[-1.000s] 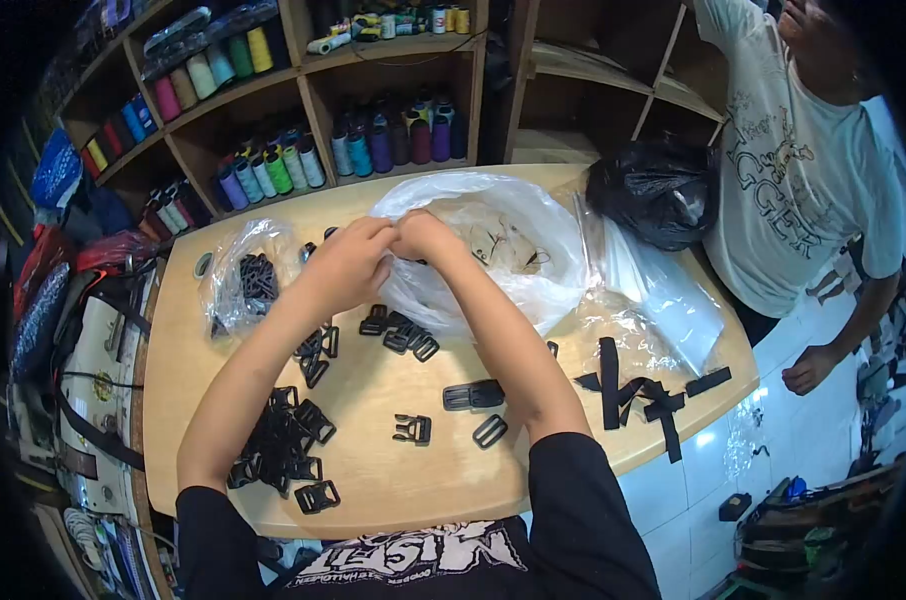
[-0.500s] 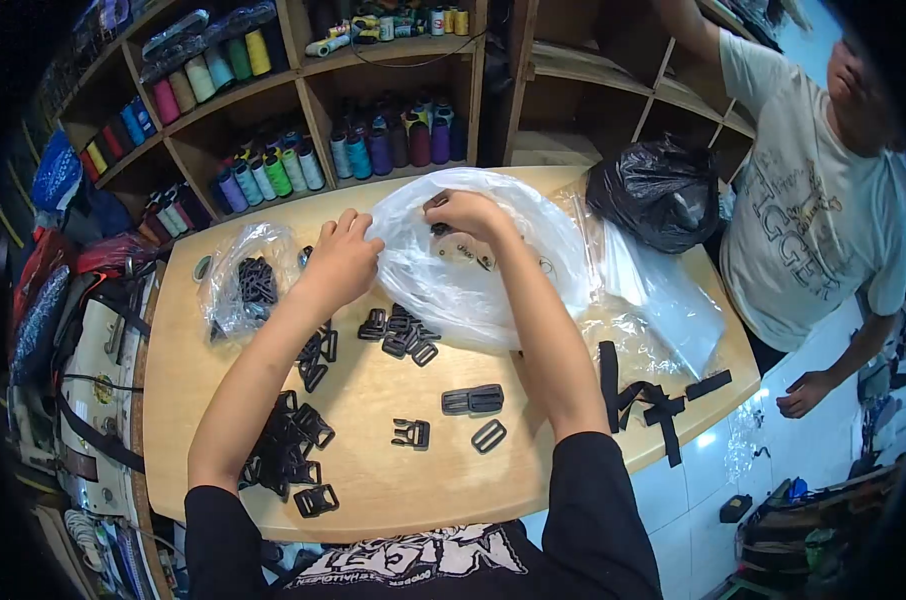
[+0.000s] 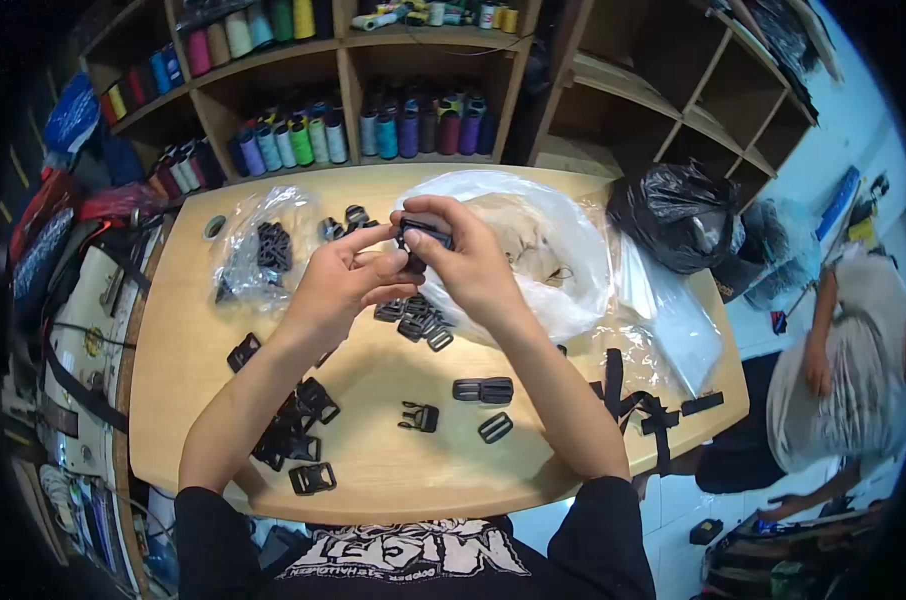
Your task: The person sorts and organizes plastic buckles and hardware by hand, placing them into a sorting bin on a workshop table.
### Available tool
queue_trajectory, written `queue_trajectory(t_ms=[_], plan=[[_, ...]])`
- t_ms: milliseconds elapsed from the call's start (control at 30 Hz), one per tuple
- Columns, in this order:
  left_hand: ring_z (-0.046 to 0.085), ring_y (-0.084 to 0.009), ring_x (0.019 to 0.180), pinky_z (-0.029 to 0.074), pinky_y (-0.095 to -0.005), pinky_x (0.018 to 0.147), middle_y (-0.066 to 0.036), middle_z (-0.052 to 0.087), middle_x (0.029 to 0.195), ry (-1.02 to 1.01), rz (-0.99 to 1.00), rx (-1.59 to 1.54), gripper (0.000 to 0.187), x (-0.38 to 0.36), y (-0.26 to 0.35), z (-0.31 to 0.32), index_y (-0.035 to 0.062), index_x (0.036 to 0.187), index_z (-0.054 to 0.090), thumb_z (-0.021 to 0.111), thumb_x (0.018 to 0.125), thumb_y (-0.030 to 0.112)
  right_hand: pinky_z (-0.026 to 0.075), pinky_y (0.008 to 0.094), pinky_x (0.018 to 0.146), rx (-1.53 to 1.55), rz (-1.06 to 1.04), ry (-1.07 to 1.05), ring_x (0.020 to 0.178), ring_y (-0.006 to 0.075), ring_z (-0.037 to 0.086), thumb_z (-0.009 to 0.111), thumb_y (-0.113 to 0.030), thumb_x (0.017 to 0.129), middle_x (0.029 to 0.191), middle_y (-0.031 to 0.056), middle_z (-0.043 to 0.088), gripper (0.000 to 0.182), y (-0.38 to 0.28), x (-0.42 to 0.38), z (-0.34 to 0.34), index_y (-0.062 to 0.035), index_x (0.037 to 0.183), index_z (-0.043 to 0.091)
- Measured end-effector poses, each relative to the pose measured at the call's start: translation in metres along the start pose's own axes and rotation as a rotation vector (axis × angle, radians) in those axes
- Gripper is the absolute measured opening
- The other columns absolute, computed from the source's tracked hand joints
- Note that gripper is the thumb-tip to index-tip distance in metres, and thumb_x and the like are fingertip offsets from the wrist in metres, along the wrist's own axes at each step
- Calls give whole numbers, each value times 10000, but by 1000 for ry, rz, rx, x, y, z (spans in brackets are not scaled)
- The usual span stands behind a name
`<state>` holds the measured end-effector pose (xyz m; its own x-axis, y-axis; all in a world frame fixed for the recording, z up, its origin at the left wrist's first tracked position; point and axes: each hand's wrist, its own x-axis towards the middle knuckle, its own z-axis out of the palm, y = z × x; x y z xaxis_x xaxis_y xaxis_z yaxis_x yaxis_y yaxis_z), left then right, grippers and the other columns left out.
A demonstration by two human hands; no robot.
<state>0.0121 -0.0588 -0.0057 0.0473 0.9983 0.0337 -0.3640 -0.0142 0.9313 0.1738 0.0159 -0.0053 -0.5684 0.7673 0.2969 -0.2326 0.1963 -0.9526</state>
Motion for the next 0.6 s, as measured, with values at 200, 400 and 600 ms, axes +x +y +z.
queue_trajectory(t_ms=[200,400,600], plan=[[696,-173,866,590,-260,783,-151,676,1058,51,-10,34,374,-24,-4,-31,-90,1262,550,630,928,59,522,307,929,272,81,24,1119,187,598,560,-94,983,1283,148,579,369,21,-8,34,24,1312,443],[678,-182,947,602,-293,820,-153,662,1084,67,-19,75,344,-29,-6,-44,-88,1216,559,648,914,52,515,340,961,491,202,103,1181,209,574,544,-129,992,1285,170,580,363,14,-7,48,29,1306,456],[686,-177,874,584,-292,725,-122,671,1037,176,8,53,313,-28,-9,-59,-52,1197,560,617,896,13,539,366,938,516,334,195,1122,259,631,532,-150,994,1253,204,592,420,5,-7,18,55,1346,431]])
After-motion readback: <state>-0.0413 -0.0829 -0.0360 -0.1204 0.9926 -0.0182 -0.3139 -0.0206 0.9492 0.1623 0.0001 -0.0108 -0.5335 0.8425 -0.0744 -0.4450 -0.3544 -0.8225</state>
